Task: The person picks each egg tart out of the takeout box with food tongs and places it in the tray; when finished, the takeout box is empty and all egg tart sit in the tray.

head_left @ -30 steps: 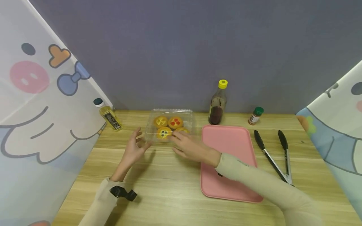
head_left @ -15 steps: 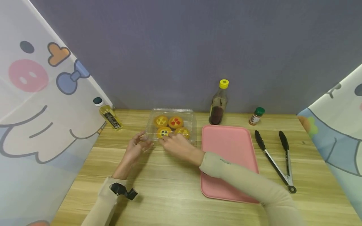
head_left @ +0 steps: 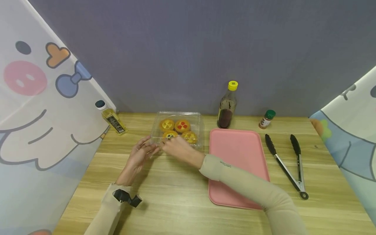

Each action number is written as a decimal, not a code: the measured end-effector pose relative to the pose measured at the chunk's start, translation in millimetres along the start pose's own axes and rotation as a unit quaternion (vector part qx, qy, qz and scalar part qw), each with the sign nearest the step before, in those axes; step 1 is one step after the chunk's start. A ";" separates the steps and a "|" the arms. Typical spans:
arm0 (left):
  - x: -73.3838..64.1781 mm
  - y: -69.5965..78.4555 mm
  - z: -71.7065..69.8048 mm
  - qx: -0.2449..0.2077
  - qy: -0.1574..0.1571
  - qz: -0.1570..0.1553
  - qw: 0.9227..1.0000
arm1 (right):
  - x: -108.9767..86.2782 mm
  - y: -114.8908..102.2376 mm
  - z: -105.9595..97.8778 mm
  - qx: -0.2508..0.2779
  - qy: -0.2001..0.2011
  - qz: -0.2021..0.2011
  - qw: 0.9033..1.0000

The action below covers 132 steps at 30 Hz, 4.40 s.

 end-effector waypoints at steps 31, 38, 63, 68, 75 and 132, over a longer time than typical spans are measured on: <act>-23.0 -8.0 6.5 -0.013 0.058 0.000 0.998 | -6.1 -29.6 -4.3 -0.051 0.083 -0.011 0.995; -39.7 -12.9 12.5 0.033 0.051 0.014 0.998 | -14.8 -42.0 -9.7 -0.034 0.106 -0.014 0.994; -50.5 -16.9 18.1 0.002 0.101 0.028 0.995 | -21.8 -51.9 -12.9 0.001 0.182 0.008 0.983; -50.0 -16.9 17.6 -0.005 0.115 0.025 0.993 | -20.9 -50.8 -12.6 -0.019 0.167 0.005 0.986; -50.8 -14.3 16.3 0.017 0.106 0.026 0.994 | -19.5 -45.1 -15.2 0.002 0.143 -0.009 0.990; 20.8 15.5 -3.5 0.187 -0.013 0.022 0.982 | -116.2 121.9 -48.7 0.330 0.279 0.203 0.879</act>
Point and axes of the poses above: each hand's wrist, its own x-axis towards the middle knuckle, its own z-axis out of the palm, y = z × x, the point moved 5 cm from there along x, towards the middle knuckle, and after that the axes turned 4 degrees about x, right-handed, at the moved point
